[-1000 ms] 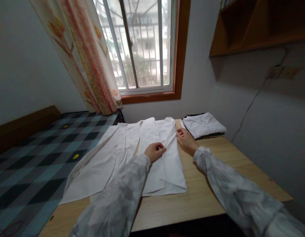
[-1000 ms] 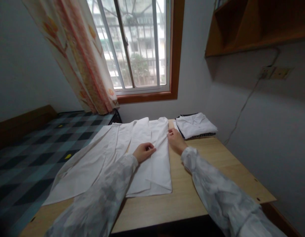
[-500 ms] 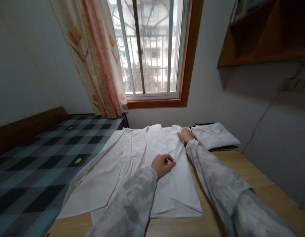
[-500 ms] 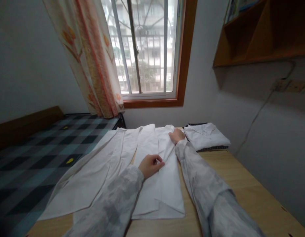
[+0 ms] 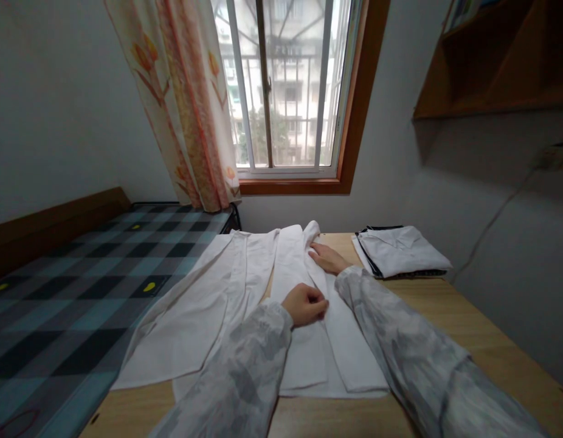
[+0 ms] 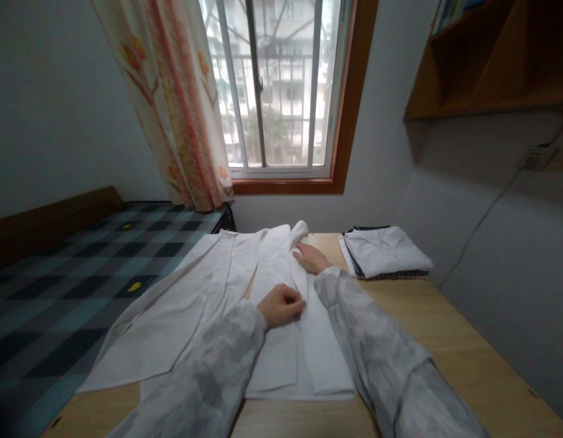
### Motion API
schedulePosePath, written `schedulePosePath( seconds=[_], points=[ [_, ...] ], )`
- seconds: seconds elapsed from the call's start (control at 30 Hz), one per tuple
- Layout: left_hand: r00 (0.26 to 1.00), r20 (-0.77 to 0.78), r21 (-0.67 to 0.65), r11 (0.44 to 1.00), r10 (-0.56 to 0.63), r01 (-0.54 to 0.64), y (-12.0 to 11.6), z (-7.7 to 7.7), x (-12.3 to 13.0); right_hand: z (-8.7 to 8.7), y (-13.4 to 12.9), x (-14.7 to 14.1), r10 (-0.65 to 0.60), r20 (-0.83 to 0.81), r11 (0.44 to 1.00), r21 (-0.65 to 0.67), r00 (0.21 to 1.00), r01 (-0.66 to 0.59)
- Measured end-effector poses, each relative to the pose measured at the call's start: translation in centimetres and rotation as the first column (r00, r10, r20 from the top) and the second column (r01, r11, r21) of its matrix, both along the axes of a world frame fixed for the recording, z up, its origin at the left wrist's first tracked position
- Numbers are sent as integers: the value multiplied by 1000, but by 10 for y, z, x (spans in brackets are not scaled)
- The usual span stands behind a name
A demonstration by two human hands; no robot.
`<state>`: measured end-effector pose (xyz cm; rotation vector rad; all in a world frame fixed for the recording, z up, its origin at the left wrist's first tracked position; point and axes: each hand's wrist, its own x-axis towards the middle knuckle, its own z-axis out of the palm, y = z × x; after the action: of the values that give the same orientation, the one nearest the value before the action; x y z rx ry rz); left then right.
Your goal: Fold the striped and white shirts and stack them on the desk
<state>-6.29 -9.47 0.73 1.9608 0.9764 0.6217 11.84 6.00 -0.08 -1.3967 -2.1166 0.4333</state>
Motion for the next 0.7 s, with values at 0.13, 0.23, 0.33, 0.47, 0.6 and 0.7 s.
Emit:
schedulePosePath(
  seconds=[0.13,0.23,0.33,0.47,0.6,0.7],
  points=[
    [997,-83,55,998,7,-3,2,7,-1,-16,-11,15,26,129,1000,-11,991,-25],
    [979,-199,202,979,43,-2,8,17,-5,-23,-16,20,-8,152,999,-30,988,13],
    [914,-334,404,911,230,-82,12,28,-11,-24,-20,19,-40,116,999,-2,992,40],
    [749,-448,543,814,488,-205,9,32,-14,-15,-29,10,-13,2,976,219,1000,12],
    [631,-547,517,815,550,-263,12,37,-22,5,-46,-9,148,-61,953,277,987,-125],
    [517,-630,476,814,580,-332,23,48,-42,16,-58,-21,182,0,965,192,983,-179]
  ],
)
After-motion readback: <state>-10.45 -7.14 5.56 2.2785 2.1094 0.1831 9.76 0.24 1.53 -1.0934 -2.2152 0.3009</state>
